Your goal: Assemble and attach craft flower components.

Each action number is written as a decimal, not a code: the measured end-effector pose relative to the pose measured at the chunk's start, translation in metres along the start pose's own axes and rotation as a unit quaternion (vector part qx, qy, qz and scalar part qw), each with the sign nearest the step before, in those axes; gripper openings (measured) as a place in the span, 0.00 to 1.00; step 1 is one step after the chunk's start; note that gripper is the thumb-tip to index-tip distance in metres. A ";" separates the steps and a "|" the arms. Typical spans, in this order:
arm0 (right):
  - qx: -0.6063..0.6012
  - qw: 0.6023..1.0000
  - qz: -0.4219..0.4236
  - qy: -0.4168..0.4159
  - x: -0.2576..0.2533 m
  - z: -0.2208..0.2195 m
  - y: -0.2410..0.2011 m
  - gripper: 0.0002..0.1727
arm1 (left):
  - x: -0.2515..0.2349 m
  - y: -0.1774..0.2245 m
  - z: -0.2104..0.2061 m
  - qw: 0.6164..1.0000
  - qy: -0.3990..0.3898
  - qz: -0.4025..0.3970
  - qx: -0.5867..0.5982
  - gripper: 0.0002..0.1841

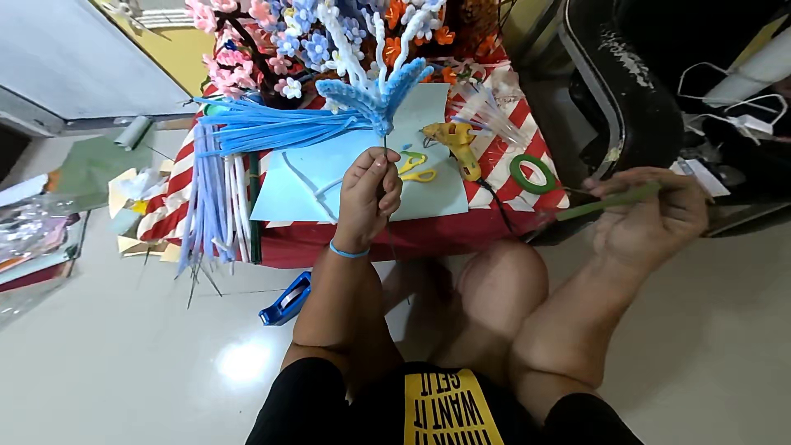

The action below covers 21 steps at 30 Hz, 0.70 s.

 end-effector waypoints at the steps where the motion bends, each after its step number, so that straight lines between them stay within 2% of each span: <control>1: -0.011 1.000 -0.011 -0.011 0.001 -0.002 -0.002 0.09 | 0.000 0.000 0.000 1.000 0.002 -0.001 -0.001 0.14; 5: 0.006 0.998 -0.003 -0.057 0.005 -0.005 -0.017 0.10 | 0.001 0.002 0.000 1.000 0.003 -0.004 -0.012 0.15; 10: 0.021 0.998 -0.006 -0.051 0.007 0.000 -0.034 0.08 | 0.002 0.002 -0.006 1.000 0.000 -0.026 -0.011 0.14; 16: 0.114 0.988 -0.023 -0.104 0.008 0.011 -0.043 0.08 | 0.010 0.003 -0.026 0.997 -0.006 -0.064 -0.034 0.12; 21: 0.104 0.988 0.017 -0.110 0.080 -0.007 -0.031 0.08 | 0.013 0.012 -0.044 0.996 -0.029 -0.068 -0.043 0.12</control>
Point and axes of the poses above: each hand's wrist, its own x-axis away from the middle knuckle, its own z-axis out of the back of the hand, y = z × x, the point moved 2 cm from there along -x, towards the middle knuckle, and after that the axes turned 1 degree about -y, right-handed, at the moved point
